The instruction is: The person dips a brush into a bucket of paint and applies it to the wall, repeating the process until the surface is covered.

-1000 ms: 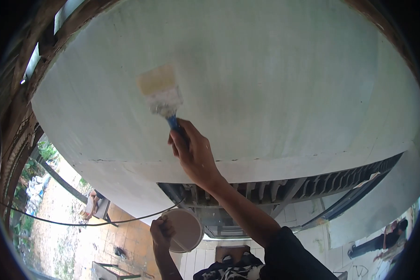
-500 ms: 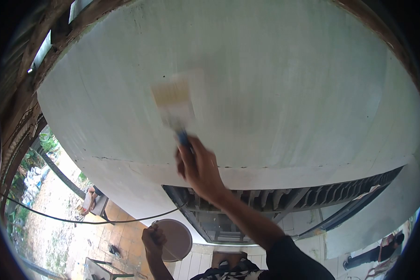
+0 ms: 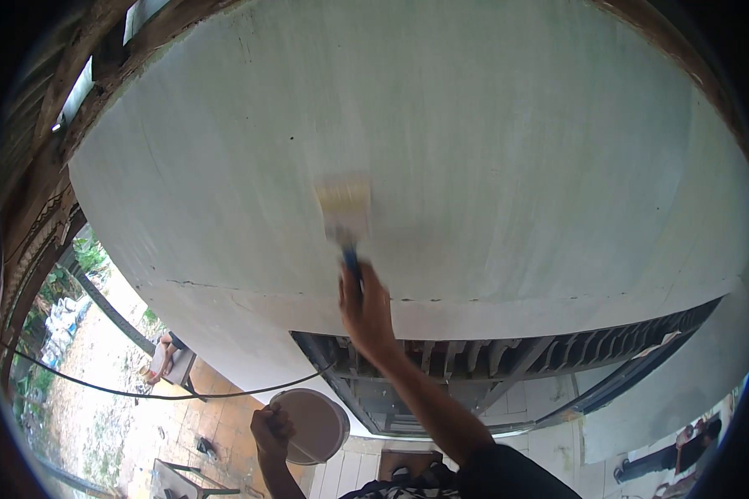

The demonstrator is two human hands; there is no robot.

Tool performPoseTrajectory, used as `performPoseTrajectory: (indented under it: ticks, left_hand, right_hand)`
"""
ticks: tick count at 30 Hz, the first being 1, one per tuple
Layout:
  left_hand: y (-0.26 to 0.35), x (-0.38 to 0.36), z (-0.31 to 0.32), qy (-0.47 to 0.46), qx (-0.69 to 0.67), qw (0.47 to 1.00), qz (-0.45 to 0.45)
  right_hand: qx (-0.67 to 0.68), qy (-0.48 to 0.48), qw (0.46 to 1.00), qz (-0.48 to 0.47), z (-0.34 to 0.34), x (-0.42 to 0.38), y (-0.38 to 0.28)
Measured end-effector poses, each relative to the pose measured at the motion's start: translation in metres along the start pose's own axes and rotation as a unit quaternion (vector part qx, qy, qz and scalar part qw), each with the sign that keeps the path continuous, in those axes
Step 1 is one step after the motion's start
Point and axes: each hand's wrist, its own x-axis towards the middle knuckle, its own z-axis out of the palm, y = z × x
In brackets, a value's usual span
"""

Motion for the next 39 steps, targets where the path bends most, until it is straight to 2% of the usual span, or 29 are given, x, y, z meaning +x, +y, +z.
performPoseTrajectory:
  ticks: [3, 4, 6, 8, 9, 11, 12, 14, 17, 19, 21, 22, 23, 24, 25, 27, 28, 30, 31, 32, 33, 36, 38, 39]
  left_hand:
    - [-0.003, 0.003, 0.000, -0.007, 0.000, 1.000, -0.008]
    - [-0.004, 0.002, -0.001, -0.004, 0.004, 1.000, -0.014]
    - [-0.002, 0.002, -0.004, -0.003, 0.007, 1.000, -0.015]
    - [-0.003, 0.003, -0.003, 0.000, 0.011, 1.000, -0.023]
    - [-0.004, 0.005, -0.001, -0.006, 0.007, 1.000, -0.023]
    - [-0.003, 0.005, 0.002, -0.009, 0.010, 0.999, -0.029]
    - [-0.003, 0.003, 0.005, -0.007, 0.018, 1.000, -0.024]
    - [-0.006, 0.001, 0.007, -0.001, 0.026, 0.999, -0.024]
    - [0.000, -0.002, 0.007, -0.002, 0.025, 1.000, -0.007]
    - [0.003, -0.002, 0.008, 0.007, 0.022, 1.000, -0.005]
    - [0.004, 0.000, 0.008, 0.015, 0.016, 1.000, -0.001]
    - [0.004, 0.002, 0.006, 0.009, 0.011, 1.000, -0.002]
    - [0.004, 0.003, 0.004, 0.004, 0.005, 1.000, -0.004]
    - [0.005, 0.005, 0.004, 0.004, 0.003, 1.000, -0.002]
    - [0.005, 0.006, 0.005, -0.004, 0.006, 1.000, -0.006]
    - [0.007, 0.008, 0.005, -0.012, 0.009, 1.000, -0.004]
    - [0.008, 0.009, 0.005, -0.017, 0.007, 1.000, -0.006]
    - [0.008, 0.010, 0.005, -0.024, 0.007, 1.000, -0.010]
    - [0.007, 0.012, 0.004, -0.020, 0.002, 1.000, -0.014]
    - [0.006, 0.013, 0.003, -0.016, -0.003, 1.000, -0.019]
    - [0.005, 0.013, 0.002, -0.018, -0.002, 1.000, -0.019]
    - [0.001, 0.014, 0.001, -0.027, -0.007, 0.999, -0.021]
    - [0.000, 0.013, 0.005, -0.015, -0.009, 1.000, -0.018]
    - [-0.001, 0.012, 0.006, -0.014, -0.011, 1.000, -0.019]
  right_hand:
    - [-0.023, -0.004, 0.997, 0.068, -0.005, -0.096, 0.069]
    - [-0.023, -0.006, 0.997, 0.068, -0.010, -0.111, 0.068]
    - [0.051, -0.039, 0.988, 0.143, -0.014, -0.125, 0.049]
    - [-0.019, -0.072, 0.997, 0.003, -0.016, -0.076, 0.011]
    - [-0.009, -0.082, 0.997, -0.011, -0.015, -0.043, -0.024]
    - [-0.016, -0.031, 0.983, -0.182, -0.005, 0.031, -0.065]
    - [0.017, -0.037, 0.990, -0.139, -0.003, 0.059, -0.096]
    - [0.009, -0.007, 0.969, -0.248, 0.007, 0.111, -0.115]
    - [-0.019, 0.002, 0.974, -0.225, 0.007, 0.125, -0.094]
    - [-0.058, 0.038, 0.969, -0.236, 0.005, 0.089, -0.054]
    - [-0.035, 0.022, 0.993, -0.111, 0.003, 0.026, -0.004]
    - [-0.071, 0.065, 0.988, -0.119, 0.007, -0.009, 0.031]
    - [-0.026, 0.024, 0.999, 0.015, 0.006, -0.053, 0.065]
    - [-0.019, 0.018, 0.999, 0.038, 0.005, -0.093, 0.095]
    - [-0.012, 0.006, 0.992, 0.125, 0.004, -0.136, 0.124]
    - [0.006, -0.038, 0.974, 0.224, -0.010, -0.195, 0.134]
    - [0.008, -0.039, 0.975, 0.218, -0.016, -0.195, 0.124]
    - [0.119, -0.034, 0.948, 0.293, -0.032, -0.197, 0.086]
    - [0.121, -0.032, 0.948, 0.292, -0.045, -0.191, 0.085]
    - [-0.009, -0.045, 0.980, 0.193, -0.063, -0.179, 0.085]
    - [-0.139, -0.056, 0.985, 0.090, -0.079, -0.166, 0.083]
    - [-0.141, -0.051, 0.986, 0.078, -0.120, -0.125, 0.026]
    - [-0.236, -0.090, 0.967, -0.031, -0.137, -0.107, -0.006]
    - [-0.237, -0.093, 0.967, -0.030, -0.141, -0.107, -0.014]
